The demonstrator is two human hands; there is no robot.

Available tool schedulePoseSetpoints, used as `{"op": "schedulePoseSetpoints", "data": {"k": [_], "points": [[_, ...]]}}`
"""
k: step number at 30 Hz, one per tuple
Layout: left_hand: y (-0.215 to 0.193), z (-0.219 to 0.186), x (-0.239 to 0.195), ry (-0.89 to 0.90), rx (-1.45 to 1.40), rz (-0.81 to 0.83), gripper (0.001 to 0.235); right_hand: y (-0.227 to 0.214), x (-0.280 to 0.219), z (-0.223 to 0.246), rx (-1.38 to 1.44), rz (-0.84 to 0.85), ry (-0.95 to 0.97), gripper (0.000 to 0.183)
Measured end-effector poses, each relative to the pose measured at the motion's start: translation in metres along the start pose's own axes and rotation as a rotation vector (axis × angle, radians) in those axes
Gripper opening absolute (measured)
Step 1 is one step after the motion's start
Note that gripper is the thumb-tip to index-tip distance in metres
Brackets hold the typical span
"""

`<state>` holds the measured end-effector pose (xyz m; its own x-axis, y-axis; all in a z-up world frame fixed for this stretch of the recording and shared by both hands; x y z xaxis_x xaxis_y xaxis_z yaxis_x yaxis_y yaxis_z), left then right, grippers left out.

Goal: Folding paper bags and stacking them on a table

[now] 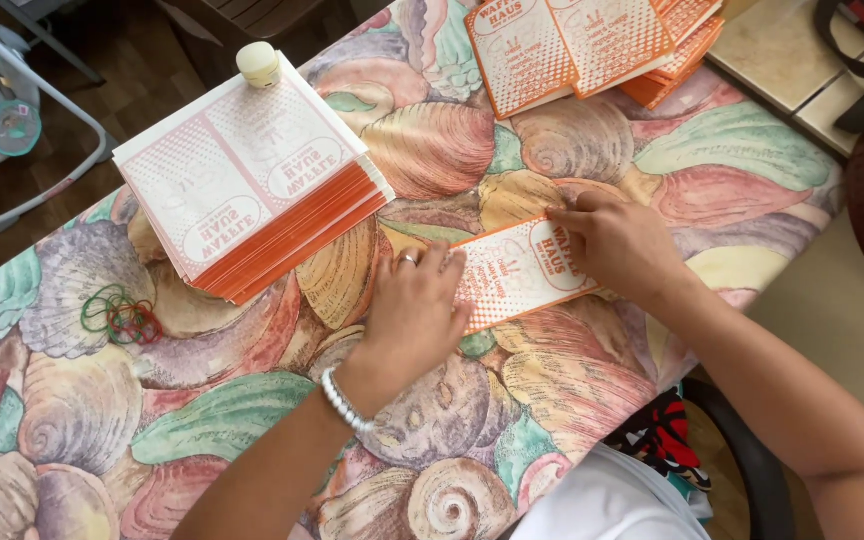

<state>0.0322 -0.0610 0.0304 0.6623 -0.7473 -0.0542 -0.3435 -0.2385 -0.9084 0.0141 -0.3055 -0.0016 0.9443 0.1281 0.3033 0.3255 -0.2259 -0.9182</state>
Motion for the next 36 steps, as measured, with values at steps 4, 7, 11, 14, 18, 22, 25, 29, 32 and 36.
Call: {"op": "schedulePoseSetpoints", "data": {"k": [4,7,11,14,18,22,25,29,32,36], "points": [[0.007,0.011,0.032,-0.033,-0.027,-0.161,0.034,-0.004,-0.002,0.007,-0.005,-0.058,0.02,0.029],[0.018,0.033,0.055,-0.068,0.062,-0.187,0.033,-0.01,-0.005,0.01,-0.003,-0.093,0.048,0.027],[0.018,0.047,0.061,-0.165,-0.223,-0.046,0.031,-0.009,-0.007,0.011,0.035,-0.122,0.063,0.024],[0.014,0.042,0.057,-0.178,-0.311,-0.064,0.021,-0.007,-0.008,0.01,0.044,-0.126,0.054,0.018],[0.03,0.043,0.056,-0.038,-0.348,-0.202,0.016,-0.014,-0.002,0.006,0.048,-0.222,-0.029,0.038],[0.013,0.016,0.044,0.043,-0.364,-0.319,0.012,-0.087,0.009,0.04,0.052,-0.153,-0.151,0.053],[0.011,0.01,0.041,0.176,-0.163,-0.399,0.004,-0.089,0.012,0.041,-0.062,-0.252,-0.175,0.032],[-0.011,0.021,0.03,0.152,-0.23,-0.435,0.01,-0.109,0.017,0.025,0.012,-0.267,-0.315,0.017],[-0.023,0.037,0.03,0.149,-0.359,-0.428,0.011,-0.093,0.01,-0.001,0.056,-0.183,-0.361,0.015],[-0.026,0.045,0.034,0.226,-0.525,-0.451,0.006,-0.075,-0.002,-0.029,0.154,-0.387,-0.228,0.011]]}}
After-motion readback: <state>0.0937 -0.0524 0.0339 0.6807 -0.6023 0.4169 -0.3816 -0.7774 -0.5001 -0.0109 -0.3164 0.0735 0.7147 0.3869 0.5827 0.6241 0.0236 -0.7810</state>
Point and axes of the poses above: each hand's wrist, its own x-axis towards the middle knuckle, its own y-axis out of the palm, z = x × y, the point moved 5 cm from there along x, towards the middle knuckle, and after that the axes turned 14 degrees about -x, right-handed, at the moved point
